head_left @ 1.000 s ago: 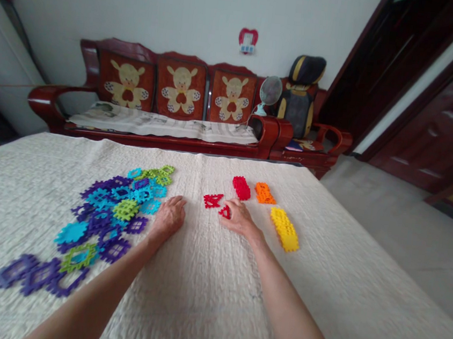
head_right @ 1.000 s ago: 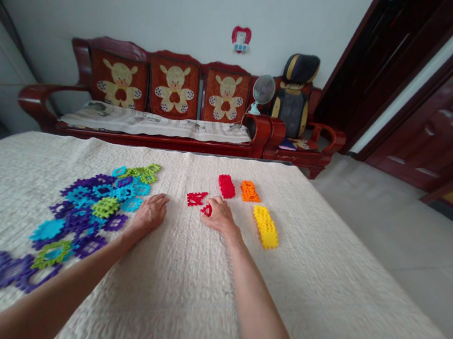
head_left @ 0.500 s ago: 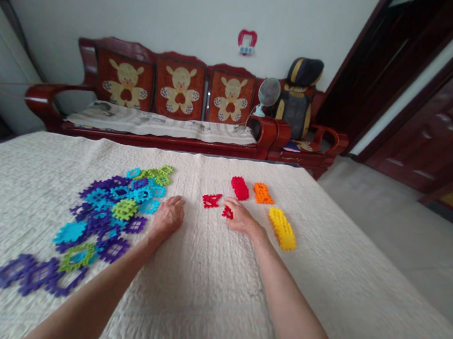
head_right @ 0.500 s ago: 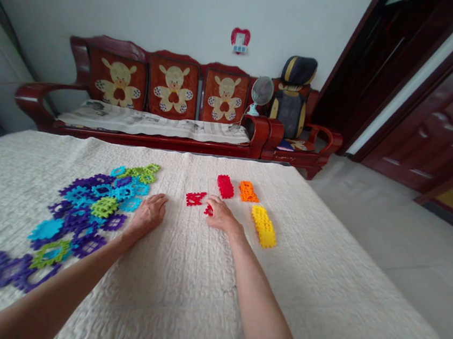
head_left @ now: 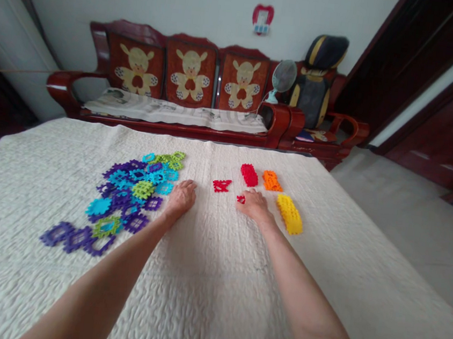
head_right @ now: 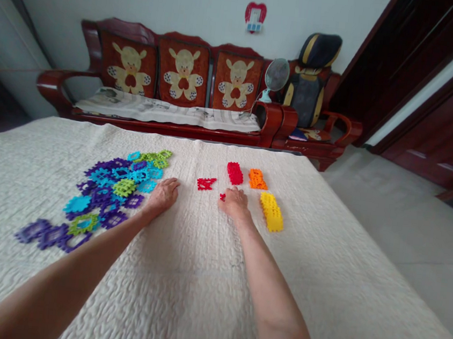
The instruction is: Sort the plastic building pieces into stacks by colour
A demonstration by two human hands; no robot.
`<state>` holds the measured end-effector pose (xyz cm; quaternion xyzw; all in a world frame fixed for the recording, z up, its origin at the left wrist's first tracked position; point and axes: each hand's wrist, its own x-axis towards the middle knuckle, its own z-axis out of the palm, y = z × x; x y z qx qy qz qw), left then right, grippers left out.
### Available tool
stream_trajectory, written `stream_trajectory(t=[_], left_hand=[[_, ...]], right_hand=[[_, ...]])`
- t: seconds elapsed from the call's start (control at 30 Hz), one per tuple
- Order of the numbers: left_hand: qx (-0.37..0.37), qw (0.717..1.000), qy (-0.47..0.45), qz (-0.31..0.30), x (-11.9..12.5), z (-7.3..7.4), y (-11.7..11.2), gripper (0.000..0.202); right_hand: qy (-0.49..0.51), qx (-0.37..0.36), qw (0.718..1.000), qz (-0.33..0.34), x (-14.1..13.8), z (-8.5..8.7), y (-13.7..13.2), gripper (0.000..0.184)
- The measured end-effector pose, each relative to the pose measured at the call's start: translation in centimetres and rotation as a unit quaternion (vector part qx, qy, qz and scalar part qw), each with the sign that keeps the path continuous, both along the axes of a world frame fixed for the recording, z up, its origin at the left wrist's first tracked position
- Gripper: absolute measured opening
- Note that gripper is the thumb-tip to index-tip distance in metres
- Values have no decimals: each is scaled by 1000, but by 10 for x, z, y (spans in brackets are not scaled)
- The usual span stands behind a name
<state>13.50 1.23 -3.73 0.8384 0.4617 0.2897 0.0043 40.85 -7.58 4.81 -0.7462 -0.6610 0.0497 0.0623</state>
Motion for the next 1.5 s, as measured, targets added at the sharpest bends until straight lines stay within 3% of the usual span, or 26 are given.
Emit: stream_trajectory(t=[0.13, 0.23, 0.4, 0.53, 0.67, 0.8, 0.93, 1.13, 1.2, 1.3, 1.4, 1.5], left_hand=[[-19, 1000, -1, -8, 1, 9, 1, 30], [-29, 999, 9, -26, 1, 15, 3, 27], [-25, 996, 33, -77, -13, 20, -5, 23], [-15, 995, 26, -99, -36, 16, -15, 26], [-19, 996, 8, -86, -51, 7, -20, 31], [3, 998, -13, -67, -51, 1, -23, 32], [13, 998, -18, -61, -49, 6, -29, 32], [6, 998, -1, -57, -47, 17, -33, 33], [13, 998, -2, -54, -47, 15, -33, 34], [23, 998, -6, -51, -47, 11, -31, 34], [34, 998, -7, -50, -48, 7, -28, 33], [39, 998, -3, -53, -50, 5, -27, 33]], right_hand=[[-38, 7, 999, -38, -8, 1, -16, 32], [-13, 2, 999, -50, -8, 0, -27, 34], [27, 9, 999, -26, 0, -6, -43, 32], [31, 27, 999, -5, 5, -11, -52, 28], [48, 42, 998, -5, 6, -12, -54, 23], [54, 8, 998, -24, 3, -8, -53, 32], [65, -12, 997, -45, -8, -3, -53, 45], [72, -17, 993, -87, -22, -1, -51, 38], [86, 9, 991, -100, -17, -4, -47, 39], [109, 103, 981, -124, -2, -11, -34, 44], [130, 186, 964, -137, 14, -21, -13, 51], [147, 223, 953, -143, 23, -29, 11, 53]])
